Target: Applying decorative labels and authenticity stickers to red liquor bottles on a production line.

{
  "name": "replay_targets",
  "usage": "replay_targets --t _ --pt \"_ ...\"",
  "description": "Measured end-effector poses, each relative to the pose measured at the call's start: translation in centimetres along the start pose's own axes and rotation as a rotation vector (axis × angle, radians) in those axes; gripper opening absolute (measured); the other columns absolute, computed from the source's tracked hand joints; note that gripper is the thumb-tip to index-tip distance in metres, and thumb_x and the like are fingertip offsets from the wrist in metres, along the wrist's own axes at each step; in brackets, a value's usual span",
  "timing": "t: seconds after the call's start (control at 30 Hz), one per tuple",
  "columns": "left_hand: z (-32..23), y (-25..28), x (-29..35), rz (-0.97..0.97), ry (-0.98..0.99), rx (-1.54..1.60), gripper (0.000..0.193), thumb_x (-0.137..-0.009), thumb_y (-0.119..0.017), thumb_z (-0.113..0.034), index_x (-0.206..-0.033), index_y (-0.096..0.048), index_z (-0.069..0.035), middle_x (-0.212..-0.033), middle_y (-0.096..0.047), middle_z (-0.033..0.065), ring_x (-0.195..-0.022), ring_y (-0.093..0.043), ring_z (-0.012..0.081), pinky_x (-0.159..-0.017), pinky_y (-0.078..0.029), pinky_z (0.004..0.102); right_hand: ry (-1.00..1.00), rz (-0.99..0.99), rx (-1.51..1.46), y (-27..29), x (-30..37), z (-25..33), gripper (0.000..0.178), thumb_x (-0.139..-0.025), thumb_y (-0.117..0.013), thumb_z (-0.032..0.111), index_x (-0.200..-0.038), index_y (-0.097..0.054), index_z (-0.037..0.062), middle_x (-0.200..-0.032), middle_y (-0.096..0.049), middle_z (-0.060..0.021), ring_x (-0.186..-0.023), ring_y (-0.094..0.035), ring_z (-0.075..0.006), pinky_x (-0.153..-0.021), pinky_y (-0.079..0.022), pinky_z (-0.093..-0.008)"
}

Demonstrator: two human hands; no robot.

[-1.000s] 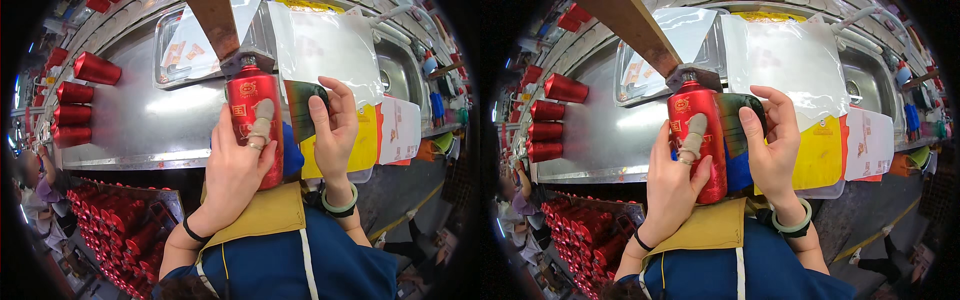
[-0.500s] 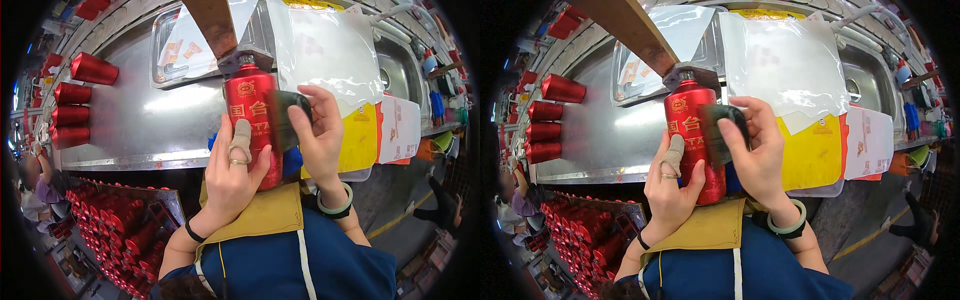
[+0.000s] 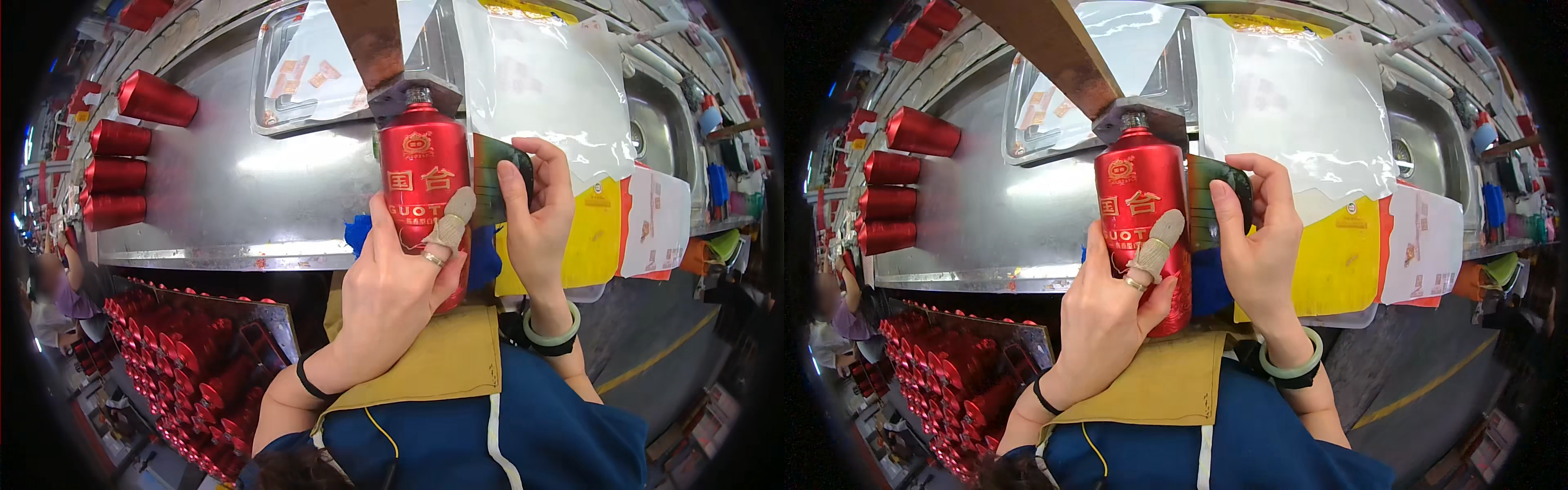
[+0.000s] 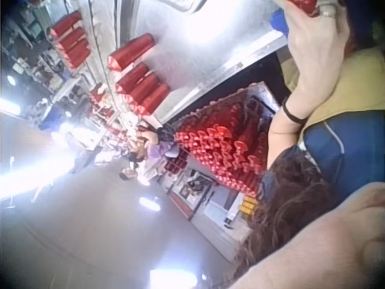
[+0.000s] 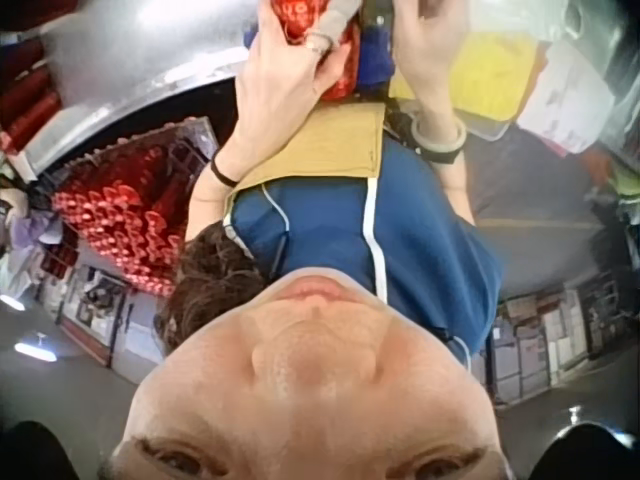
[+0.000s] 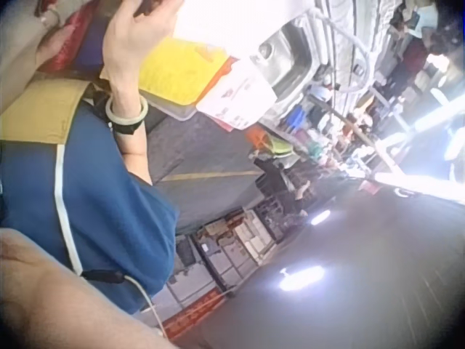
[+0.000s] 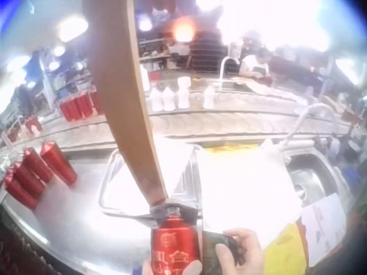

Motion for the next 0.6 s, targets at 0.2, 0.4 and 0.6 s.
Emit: replay_targets --t 0.2,0.4,0.6 --pt "1.4 -0.8 1.1 -0.192 0.045 0.085 0.059 -0.078 -0.088 -0.021 -0.126 -0.065 0.005 -0.125 -0.061 0.0374 -0.085 -0.073 0.0394 -0.068 -0.061 0.0411 -0.079 0.057 -0.160 -0.3 0.3 0.4 0.024 -0.103 -0.065 0.006 -0.124 -0.058 -0.0012 -0.097 -0.062 -0.0022 -0.086 -0.057 -0.0053 -0.075 -0.045 -0.0199" --pt "1.0 0.4 0.0 -0.263 -0.004 0.114 0.041 -0.079 -0.087 -0.027 -0.094 -0.072 0.007 -0.126 -0.060 0.0412 -0.078 -0.073 0.0425 -0.064 -0.061 0.0406 -0.094 0.067 -0.160 -0.4 0.4 -0.1 0.025 -0.103 -0.064 0.004 -0.126 -0.057 -0.0017 -0.104 -0.064 -0.0049 -0.092 -0.060 -0.0076 -0.080 -0.047 -0.0214" --pt "1.3 0.0 0.5 -0.247 0.017 0.140 0.071 -0.074 -0.090 -0.021 -0.131 -0.060 0.009 -0.132 -0.062 0.0331 -0.092 -0.074 0.0412 -0.075 -0.061 0.0414 -0.100 0.094 -0.169 -0.5 0.6 0.2 0.026 -0.103 -0.064 0.004 -0.126 -0.056 -0.0021 -0.107 -0.064 -0.0060 -0.097 -0.060 -0.0086 -0.083 -0.048 -0.0219"
Point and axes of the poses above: each hand's wrist, its own x-axis away from the middle knuckle, its own y-axis out of the back of the hand, z = x × y, the point moved 6 cm from there along -x, towards the middle knuckle
